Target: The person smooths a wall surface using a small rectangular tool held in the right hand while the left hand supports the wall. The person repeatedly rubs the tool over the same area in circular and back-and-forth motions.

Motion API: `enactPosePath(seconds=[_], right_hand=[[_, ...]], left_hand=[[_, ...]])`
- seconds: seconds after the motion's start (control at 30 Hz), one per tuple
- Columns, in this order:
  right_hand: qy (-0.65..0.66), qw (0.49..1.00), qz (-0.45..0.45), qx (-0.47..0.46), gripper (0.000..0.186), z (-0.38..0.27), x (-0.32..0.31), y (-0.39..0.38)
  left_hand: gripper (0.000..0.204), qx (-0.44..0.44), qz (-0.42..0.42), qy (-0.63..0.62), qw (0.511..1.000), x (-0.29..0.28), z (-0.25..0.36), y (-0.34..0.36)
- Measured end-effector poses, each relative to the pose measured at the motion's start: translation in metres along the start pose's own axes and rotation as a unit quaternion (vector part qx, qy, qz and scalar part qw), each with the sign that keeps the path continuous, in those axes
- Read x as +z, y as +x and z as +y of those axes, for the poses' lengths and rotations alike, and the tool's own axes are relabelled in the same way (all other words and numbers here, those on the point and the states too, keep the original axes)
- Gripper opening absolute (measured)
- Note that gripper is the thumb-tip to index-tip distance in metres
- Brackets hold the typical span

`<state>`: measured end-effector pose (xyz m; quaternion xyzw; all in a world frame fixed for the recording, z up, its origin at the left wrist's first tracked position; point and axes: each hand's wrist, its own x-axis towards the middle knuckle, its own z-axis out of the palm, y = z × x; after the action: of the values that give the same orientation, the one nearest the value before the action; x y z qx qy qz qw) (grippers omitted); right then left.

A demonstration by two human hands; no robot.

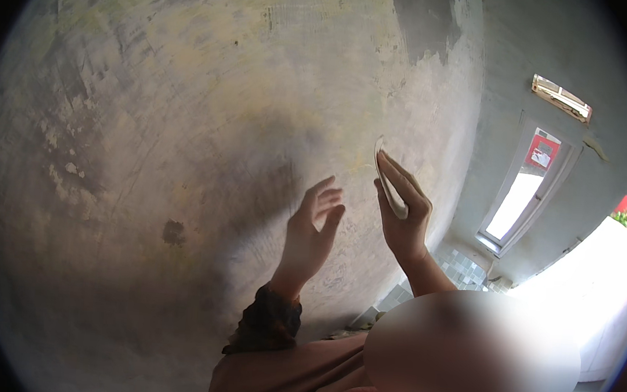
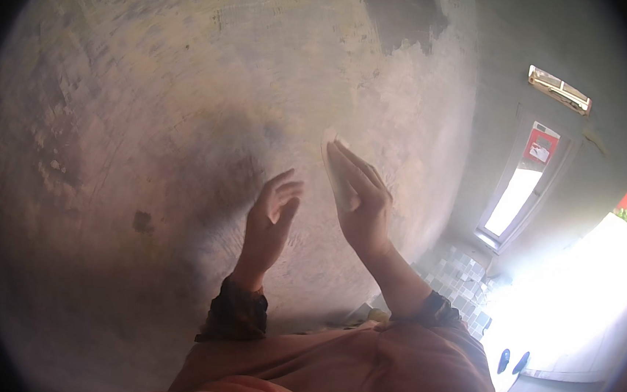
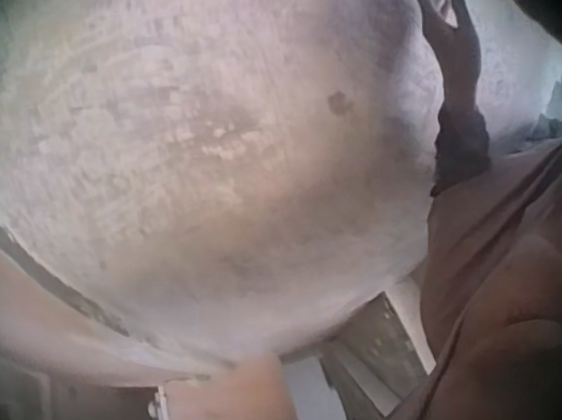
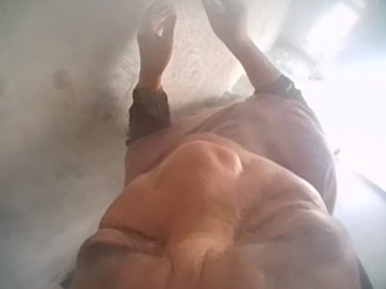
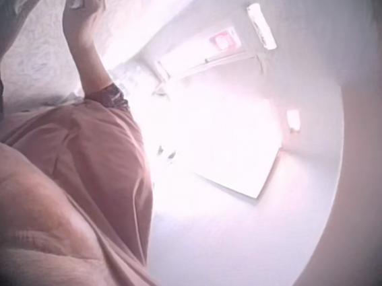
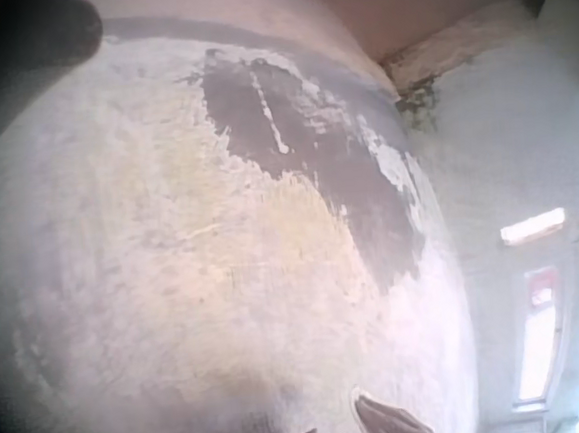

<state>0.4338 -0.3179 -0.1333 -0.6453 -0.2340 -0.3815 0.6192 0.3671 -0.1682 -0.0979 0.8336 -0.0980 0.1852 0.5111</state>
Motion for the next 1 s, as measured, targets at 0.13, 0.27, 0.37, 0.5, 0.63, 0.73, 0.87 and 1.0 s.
enactPosePath(seconds=[0.13, 0.27, 0.37, 0.5, 0.63, 0.73, 0.87, 1.0], right_hand=[[-0.113, 0.988, 0.033, -0.099, 0.043, 0.006, 0.015, 0.034], [-0.123, 0.976, 0.011, -0.18, 0.063, 0.017, 0.041, 0.04], [-0.099, 0.974, -0.032, -0.199, 0.076, 0.023, 0.055, 0.044], [-0.057, 0.97, 0.025, -0.234, 0.061, 0.035, 0.068, 0.1], [-0.017, 0.973, 0.059, -0.224, 0.069, 0.047, 0.074, 0.144], [-0.006, 0.974, 0.022, -0.226, 0.074, 0.048, 0.07, 0.125], [-0.027, 0.967, -0.018, -0.251, 0.076, 0.052, 0.062, 0.106], [-0.012, 0.967, 0.037, -0.253, 0.067, 0.063, 0.07, 0.151]], left_hand=[[0.042, 0.239, 0.07, 0.255, 0.934, -0.031, 0.036, 0.028], [0.048, 0.338, 0.161, 0.492, 0.786, -0.041, 0.068, 0.068], [0.053, 0.338, 0.212, 0.561, 0.725, -0.042, 0.081, 0.103], [0.059, 0.258, 0.265, 0.673, 0.641, -0.03, 0.078, 0.123], [0.064, 0.205, 0.283, 0.751, 0.56, -0.025, 0.075, 0.124], [0.065, 0.187, 0.281, 0.753, 0.565, -0.025, 0.075, 0.123], [0.065, 0.186, 0.285, 0.765, 0.547, -0.024, 0.075, 0.125], [0.064, 0.178, 0.279, 0.77, 0.545, -0.023, 0.073, 0.124]])
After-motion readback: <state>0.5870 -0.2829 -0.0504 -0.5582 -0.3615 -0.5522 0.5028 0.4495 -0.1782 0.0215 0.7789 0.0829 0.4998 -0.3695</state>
